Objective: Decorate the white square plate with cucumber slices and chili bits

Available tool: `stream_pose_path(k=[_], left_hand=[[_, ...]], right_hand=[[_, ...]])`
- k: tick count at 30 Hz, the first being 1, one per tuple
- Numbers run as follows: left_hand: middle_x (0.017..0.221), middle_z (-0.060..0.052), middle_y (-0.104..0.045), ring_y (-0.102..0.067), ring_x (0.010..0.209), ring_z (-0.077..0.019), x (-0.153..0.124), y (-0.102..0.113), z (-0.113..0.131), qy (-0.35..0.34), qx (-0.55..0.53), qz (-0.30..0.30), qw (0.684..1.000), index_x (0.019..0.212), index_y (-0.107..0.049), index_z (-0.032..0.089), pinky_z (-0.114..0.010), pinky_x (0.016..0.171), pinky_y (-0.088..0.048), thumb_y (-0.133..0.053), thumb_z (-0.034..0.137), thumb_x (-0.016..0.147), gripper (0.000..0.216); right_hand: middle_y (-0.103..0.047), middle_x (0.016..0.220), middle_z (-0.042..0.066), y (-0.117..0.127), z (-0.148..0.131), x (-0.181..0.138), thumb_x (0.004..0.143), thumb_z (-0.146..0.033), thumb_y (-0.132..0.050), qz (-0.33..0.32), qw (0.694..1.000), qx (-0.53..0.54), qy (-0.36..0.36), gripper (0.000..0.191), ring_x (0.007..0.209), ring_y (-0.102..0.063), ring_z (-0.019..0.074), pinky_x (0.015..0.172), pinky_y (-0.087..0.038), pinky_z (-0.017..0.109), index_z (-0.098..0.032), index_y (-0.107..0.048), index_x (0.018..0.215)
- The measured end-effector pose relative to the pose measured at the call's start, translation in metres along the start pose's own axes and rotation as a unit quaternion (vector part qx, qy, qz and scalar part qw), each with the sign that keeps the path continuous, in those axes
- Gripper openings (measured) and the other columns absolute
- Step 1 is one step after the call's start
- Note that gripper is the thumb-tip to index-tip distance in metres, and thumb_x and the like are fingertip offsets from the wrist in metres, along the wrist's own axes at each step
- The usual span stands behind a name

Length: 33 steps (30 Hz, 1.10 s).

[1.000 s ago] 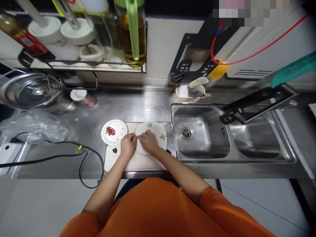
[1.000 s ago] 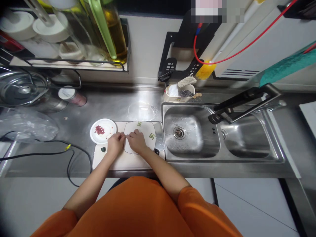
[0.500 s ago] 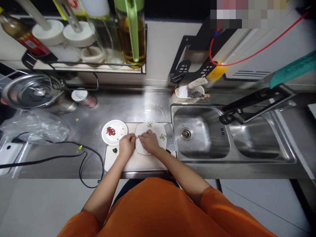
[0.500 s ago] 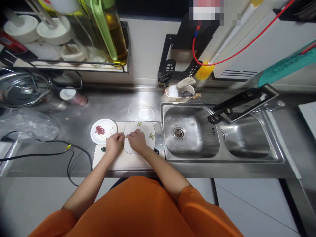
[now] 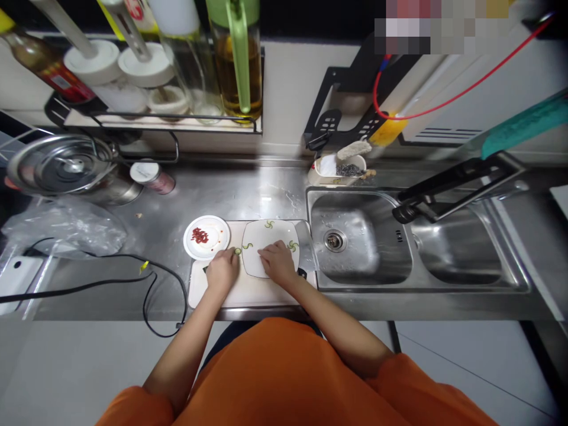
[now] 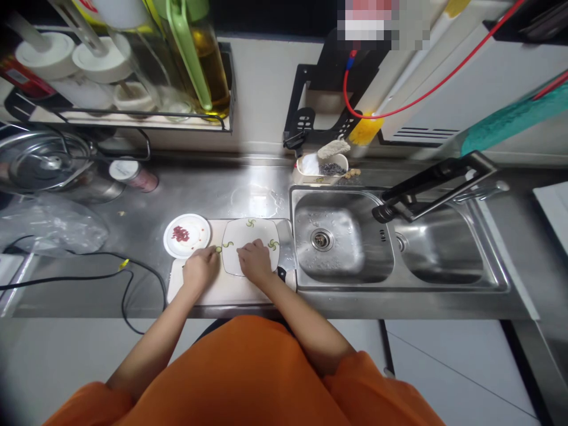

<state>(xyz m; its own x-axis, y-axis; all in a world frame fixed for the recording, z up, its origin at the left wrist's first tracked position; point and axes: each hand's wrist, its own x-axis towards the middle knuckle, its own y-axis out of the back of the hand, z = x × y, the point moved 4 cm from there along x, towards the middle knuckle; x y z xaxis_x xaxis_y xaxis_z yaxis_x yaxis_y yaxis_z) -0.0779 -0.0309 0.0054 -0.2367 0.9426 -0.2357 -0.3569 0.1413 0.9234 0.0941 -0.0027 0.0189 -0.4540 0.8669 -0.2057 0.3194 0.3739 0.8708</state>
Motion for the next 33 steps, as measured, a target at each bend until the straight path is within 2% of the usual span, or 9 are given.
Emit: stream_pose_path(k=[4,11,17,20,24,28,33], left_hand=[[0.098,-0.011,-0.064,-0.059,0.083,-0.0213,0.003,-0.003,0.008,0.002,0.007,-0.004,1.000,0.107,-0.064,0.021,-0.029,0.069,-0.041,-0.043,0.030,0.087,0.031],[0.093,-0.010,-0.063,-0.058,0.078,-0.0210,0.007,-0.005,0.007,0.003,-0.018,0.006,1.000,0.097,-0.065,0.020,-0.029,0.067,-0.040,-0.047,0.025,0.083,0.023],[0.076,-0.005,-0.065,-0.057,0.068,-0.0180,0.005,0.005,-0.001,0.024,-0.095,0.006,0.995,0.081,-0.064,0.020,-0.026,0.063,-0.038,-0.051,0.029,0.079,0.016],[0.070,-0.001,-0.065,-0.056,0.064,-0.0145,0.003,0.011,-0.005,0.014,-0.199,-0.021,0.980,0.078,-0.065,0.020,-0.024,0.063,-0.039,-0.056,0.035,0.075,0.018],[0.065,0.001,-0.063,-0.049,0.055,-0.0101,0.001,0.010,0.002,-0.031,-0.324,-0.101,0.940,0.078,-0.066,0.017,-0.020,0.054,-0.036,-0.060,0.038,0.071,0.023],[0.061,0.002,-0.061,-0.043,0.051,-0.0081,-0.001,0.006,0.014,-0.039,-0.363,-0.134,0.921,0.076,-0.067,0.016,-0.019,0.050,-0.032,-0.062,0.037,0.069,0.022],[0.062,0.001,-0.062,-0.046,0.053,-0.0082,-0.002,0.004,0.020,-0.011,-0.412,-0.142,0.900,0.074,-0.066,0.016,-0.019,0.052,-0.035,-0.064,0.037,0.068,0.022]], right_hand=[[-0.063,0.098,0.008,-0.002,-0.002,-0.006,0.090,-0.026,-0.043,0.001,1.000,0.004,-0.001,0.027,0.098,-0.041,0.0234,0.071,-0.031,0.032,-0.024,-0.066,0.104],[-0.063,0.097,0.007,-0.005,0.000,-0.011,0.090,-0.025,-0.045,0.016,1.000,0.014,0.003,0.025,0.097,-0.041,0.0228,0.074,-0.032,0.032,-0.023,-0.066,0.102],[-0.064,0.096,0.007,-0.006,0.002,-0.009,0.087,-0.023,-0.049,0.016,0.999,0.045,0.004,0.022,0.096,-0.045,0.0215,0.079,-0.034,0.032,-0.021,-0.067,0.099],[-0.066,0.092,0.006,-0.008,0.000,-0.005,0.086,-0.022,-0.051,0.022,0.996,0.089,0.002,0.020,0.089,-0.050,0.0185,0.083,-0.035,0.032,-0.019,-0.068,0.097],[-0.068,0.087,0.003,-0.007,-0.004,0.003,0.083,-0.023,-0.057,0.044,0.981,0.189,-0.032,0.017,0.086,-0.056,0.0155,0.082,-0.037,0.029,-0.020,-0.069,0.094],[-0.069,0.077,-0.001,-0.005,-0.004,0.006,0.078,-0.021,-0.059,0.032,0.958,0.276,-0.070,0.012,0.077,-0.058,0.0132,0.072,-0.040,0.024,-0.021,-0.070,0.079],[-0.067,0.070,-0.002,-0.003,-0.001,0.006,0.076,-0.021,-0.057,0.024,0.949,0.302,-0.082,0.013,0.067,-0.057,0.0118,0.064,-0.040,0.022,-0.020,-0.070,0.074]])
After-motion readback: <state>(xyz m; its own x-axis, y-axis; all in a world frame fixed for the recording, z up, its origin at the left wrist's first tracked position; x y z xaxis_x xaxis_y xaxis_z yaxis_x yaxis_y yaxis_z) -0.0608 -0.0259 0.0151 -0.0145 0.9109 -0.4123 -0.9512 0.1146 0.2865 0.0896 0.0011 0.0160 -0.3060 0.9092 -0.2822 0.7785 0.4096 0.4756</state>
